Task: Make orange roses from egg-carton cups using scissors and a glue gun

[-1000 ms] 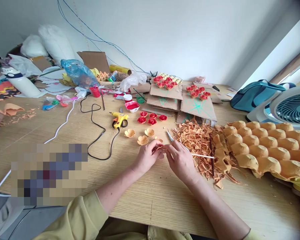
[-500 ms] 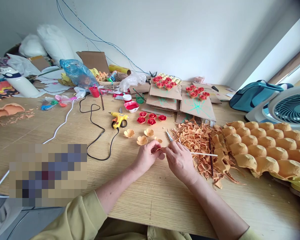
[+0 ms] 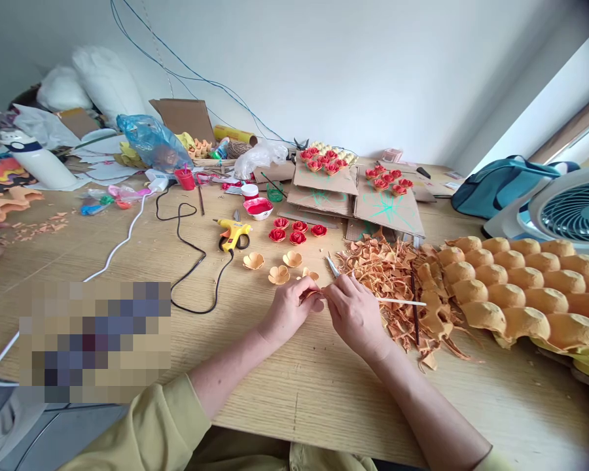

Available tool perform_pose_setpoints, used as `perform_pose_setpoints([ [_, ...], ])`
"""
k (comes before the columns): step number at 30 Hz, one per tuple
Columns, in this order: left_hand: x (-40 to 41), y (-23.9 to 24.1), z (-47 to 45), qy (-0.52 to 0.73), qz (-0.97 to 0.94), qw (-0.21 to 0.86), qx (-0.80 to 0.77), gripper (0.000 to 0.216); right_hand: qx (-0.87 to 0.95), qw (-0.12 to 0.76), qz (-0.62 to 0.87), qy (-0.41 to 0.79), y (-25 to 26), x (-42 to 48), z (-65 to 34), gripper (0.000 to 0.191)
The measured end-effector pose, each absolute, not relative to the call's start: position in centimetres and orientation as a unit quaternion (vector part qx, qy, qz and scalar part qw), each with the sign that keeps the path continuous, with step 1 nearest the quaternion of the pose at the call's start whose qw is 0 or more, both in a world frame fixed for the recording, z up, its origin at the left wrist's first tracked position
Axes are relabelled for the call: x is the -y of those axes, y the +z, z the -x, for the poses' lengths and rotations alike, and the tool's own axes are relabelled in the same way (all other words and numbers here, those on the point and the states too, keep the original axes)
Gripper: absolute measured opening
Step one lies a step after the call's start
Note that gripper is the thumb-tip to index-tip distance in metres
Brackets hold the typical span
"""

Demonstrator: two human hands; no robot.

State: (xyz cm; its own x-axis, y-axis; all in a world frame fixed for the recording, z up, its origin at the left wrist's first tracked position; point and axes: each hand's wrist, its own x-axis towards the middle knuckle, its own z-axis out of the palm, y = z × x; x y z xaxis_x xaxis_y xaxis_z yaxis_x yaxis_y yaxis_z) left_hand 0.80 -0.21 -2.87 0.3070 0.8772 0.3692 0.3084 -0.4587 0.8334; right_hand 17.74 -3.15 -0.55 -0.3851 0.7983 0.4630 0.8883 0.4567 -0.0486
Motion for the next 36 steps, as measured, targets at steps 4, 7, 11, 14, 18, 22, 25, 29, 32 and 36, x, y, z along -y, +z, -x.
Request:
perform_pose_setpoints([
  [4, 0.12, -3.16, -0.76, 0.441, -0.727, 0.351, -0.393, 0.008, 0.831, 0.223, 0.500, -0.102, -0.45, 3.08, -17.73, 0.020],
  [7, 0.02, -3.17, -0.72, 0.448, -0.740, 0.308, -0.395, 0.007, 0.804, 0.282, 0.522, -0.029, -0.58, 2.99, -17.72, 0.019],
  [11, 0.06, -2.94, -0.79, 0.442, -0.757, 0.273, -0.396, 0.003, 0.802, 0.288, 0.523, -0.007, -0.70, 3.04, -17.77, 0.021],
  [14, 0.11, -2.91, -0.85, 0.437, -0.766, 0.260, -0.395, 0.006, 0.814, 0.267, 0.514, -0.047, -0.60, 3.15, -17.86, 0.022],
  [18, 0.12, -3.05, -0.77, 0.442, -0.753, 0.287, -0.394, 0.007, 0.836, 0.218, 0.490, -0.118, -0.36, 3.18, -17.90, 0.023],
  [22, 0.11, -2.99, -0.71, 0.455, -0.751, 0.270, -0.395, 0.006, 0.812, 0.279, 0.510, -0.048, -0.29, 3.07, -17.74, 0.020],
  [25, 0.11, -2.93, -0.80, 0.453, -0.756, 0.259, -0.394, 0.007, 0.799, 0.302, 0.520, -0.012, -0.42, 3.03, -17.65, 0.020],
  [29, 0.14, -3.07, -0.95, 0.441, -0.758, 0.282, -0.389, 0.007, 0.808, 0.284, 0.515, -0.038, -0.67, 3.07, -17.80, 0.023],
  [32, 0.17, -3.26, -0.96, 0.444, -0.747, 0.313, -0.383, 0.009, 0.826, 0.252, 0.498, -0.079, -0.73, 3.07, -17.96, 0.025],
  [36, 0.22, -3.30, -0.95, 0.450, -0.740, 0.311, -0.392, 0.007, 0.821, 0.276, 0.497, -0.041, -0.66, 2.93, -17.94, 0.020],
])
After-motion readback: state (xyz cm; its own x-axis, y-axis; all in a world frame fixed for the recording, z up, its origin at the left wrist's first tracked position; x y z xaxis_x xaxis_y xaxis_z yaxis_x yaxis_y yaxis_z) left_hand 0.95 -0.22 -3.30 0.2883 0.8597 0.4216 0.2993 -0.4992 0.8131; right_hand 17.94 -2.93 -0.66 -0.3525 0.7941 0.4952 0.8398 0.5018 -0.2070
